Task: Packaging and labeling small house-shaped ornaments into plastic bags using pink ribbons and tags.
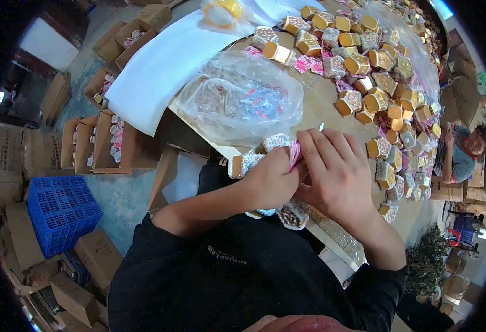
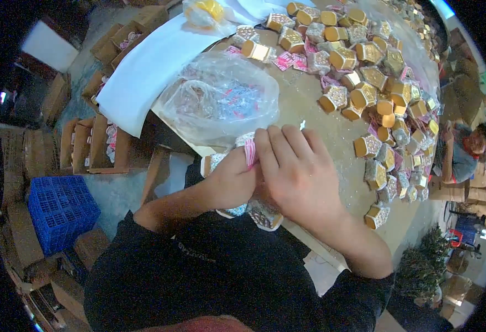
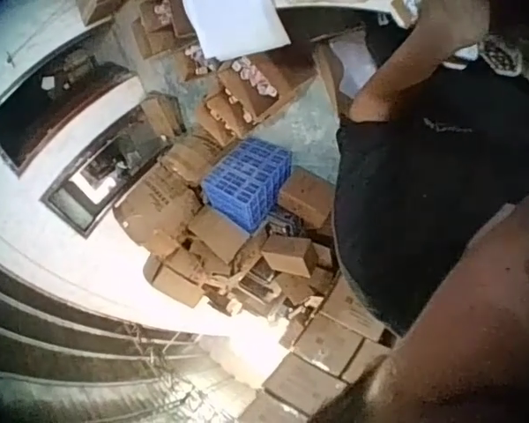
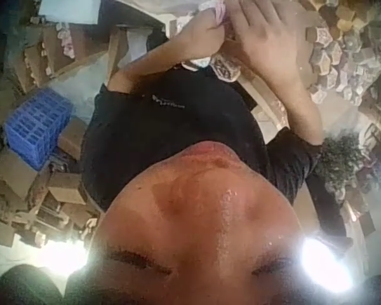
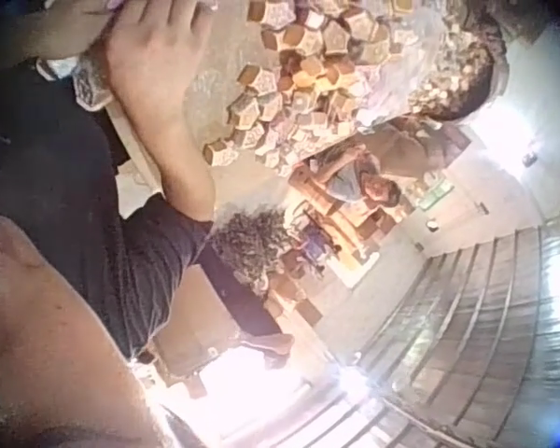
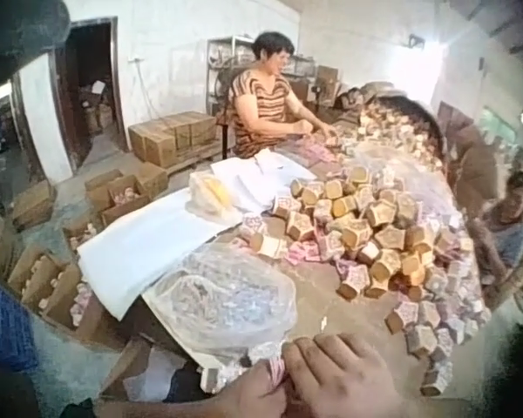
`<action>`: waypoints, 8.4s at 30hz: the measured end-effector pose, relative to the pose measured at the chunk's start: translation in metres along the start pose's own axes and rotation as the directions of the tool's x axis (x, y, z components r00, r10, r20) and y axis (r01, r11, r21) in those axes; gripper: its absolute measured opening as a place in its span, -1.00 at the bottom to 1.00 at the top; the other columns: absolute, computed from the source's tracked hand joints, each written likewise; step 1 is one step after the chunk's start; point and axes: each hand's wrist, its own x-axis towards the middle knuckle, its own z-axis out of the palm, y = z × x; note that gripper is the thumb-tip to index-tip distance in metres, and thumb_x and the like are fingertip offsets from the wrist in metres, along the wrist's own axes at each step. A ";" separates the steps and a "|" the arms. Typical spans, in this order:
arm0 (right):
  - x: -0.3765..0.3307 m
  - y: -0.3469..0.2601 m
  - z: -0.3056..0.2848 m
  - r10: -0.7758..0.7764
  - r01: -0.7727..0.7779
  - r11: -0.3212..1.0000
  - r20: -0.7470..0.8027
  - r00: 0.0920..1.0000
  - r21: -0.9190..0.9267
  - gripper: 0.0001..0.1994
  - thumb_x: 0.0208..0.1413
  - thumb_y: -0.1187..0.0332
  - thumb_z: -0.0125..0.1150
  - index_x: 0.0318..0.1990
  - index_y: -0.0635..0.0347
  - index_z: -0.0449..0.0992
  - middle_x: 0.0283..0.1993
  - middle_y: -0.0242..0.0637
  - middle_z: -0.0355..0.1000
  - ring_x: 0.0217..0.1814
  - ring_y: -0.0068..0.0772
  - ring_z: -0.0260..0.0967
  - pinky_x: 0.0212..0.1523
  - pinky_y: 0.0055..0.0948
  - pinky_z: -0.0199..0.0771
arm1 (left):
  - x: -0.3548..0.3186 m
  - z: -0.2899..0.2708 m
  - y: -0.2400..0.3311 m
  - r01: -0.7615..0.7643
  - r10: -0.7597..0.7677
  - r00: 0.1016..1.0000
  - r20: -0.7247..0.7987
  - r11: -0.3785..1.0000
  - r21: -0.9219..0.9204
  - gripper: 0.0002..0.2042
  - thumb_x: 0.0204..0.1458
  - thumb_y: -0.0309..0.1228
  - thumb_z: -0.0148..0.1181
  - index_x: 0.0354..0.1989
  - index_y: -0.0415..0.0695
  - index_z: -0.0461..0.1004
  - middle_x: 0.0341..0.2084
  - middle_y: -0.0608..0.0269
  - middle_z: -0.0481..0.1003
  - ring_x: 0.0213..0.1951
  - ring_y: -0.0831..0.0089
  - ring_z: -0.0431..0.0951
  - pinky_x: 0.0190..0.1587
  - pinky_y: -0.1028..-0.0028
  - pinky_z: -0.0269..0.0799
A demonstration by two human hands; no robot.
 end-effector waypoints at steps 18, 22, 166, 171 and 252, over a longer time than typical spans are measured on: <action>0.136 0.077 0.135 0.157 -0.188 0.982 0.431 0.889 0.032 -0.81 0.04 0.36 0.14 -0.22 0.11 0.61 -0.27 -0.19 0.56 -0.19 -0.14 0.53 -0.17 -0.16 0.53 | -0.057 -0.062 -0.002 0.085 -0.086 0.995 0.057 0.996 0.010 -0.69 0.28 -0.20 -0.01 -0.18 -0.24 0.47 -0.31 -0.02 0.49 -0.19 0.06 0.45 -0.06 0.23 0.34; 0.135 0.092 0.123 0.147 -0.237 0.936 0.325 0.934 0.259 -0.85 0.00 0.38 0.20 -0.29 0.20 0.60 -0.32 -0.18 0.56 -0.27 -0.20 0.53 -0.23 -0.21 0.51 | -0.058 -0.062 0.000 0.015 -0.016 1.000 0.027 0.999 0.041 -0.70 0.28 -0.20 0.00 -0.22 -0.23 0.46 -0.32 -0.01 0.49 -0.20 0.06 0.45 -0.07 0.23 0.34; -0.139 0.030 -0.016 0.675 -0.464 -0.048 0.371 0.638 0.885 -0.91 0.16 0.47 0.24 -0.25 0.30 0.50 -0.40 -0.46 0.43 -0.42 -0.73 0.29 -0.43 -0.63 0.29 | 0.045 0.074 -0.001 -0.817 0.323 0.576 0.751 0.257 0.516 -0.70 -0.19 -0.34 0.23 -0.22 -0.13 0.53 -0.38 0.20 0.54 -0.15 0.26 0.47 0.02 0.31 0.25; -0.148 0.029 -0.012 0.732 -0.129 -0.364 0.369 0.572 0.922 -0.82 0.25 0.44 0.15 -0.08 0.32 0.39 -0.42 -0.37 0.41 -0.48 -0.65 0.28 -0.50 -0.65 0.25 | 0.046 0.068 -0.005 -0.826 0.376 0.564 0.735 0.282 0.489 -0.56 -0.34 -0.29 0.36 -0.21 -0.14 0.46 -0.37 0.23 0.46 -0.18 0.25 0.44 -0.03 0.28 0.27; -0.136 0.034 -0.050 0.895 -0.380 0.294 -0.113 0.432 0.877 -0.85 0.17 0.44 0.23 -0.16 0.33 0.57 -0.36 -0.30 0.56 -0.34 -0.62 0.46 -0.29 -0.51 0.49 | 0.073 0.123 0.025 -0.487 0.486 0.871 0.068 0.873 -0.001 -0.81 0.28 -0.40 0.06 -0.21 -0.28 0.53 -0.37 0.34 0.53 -0.29 0.65 0.47 -0.23 0.61 0.38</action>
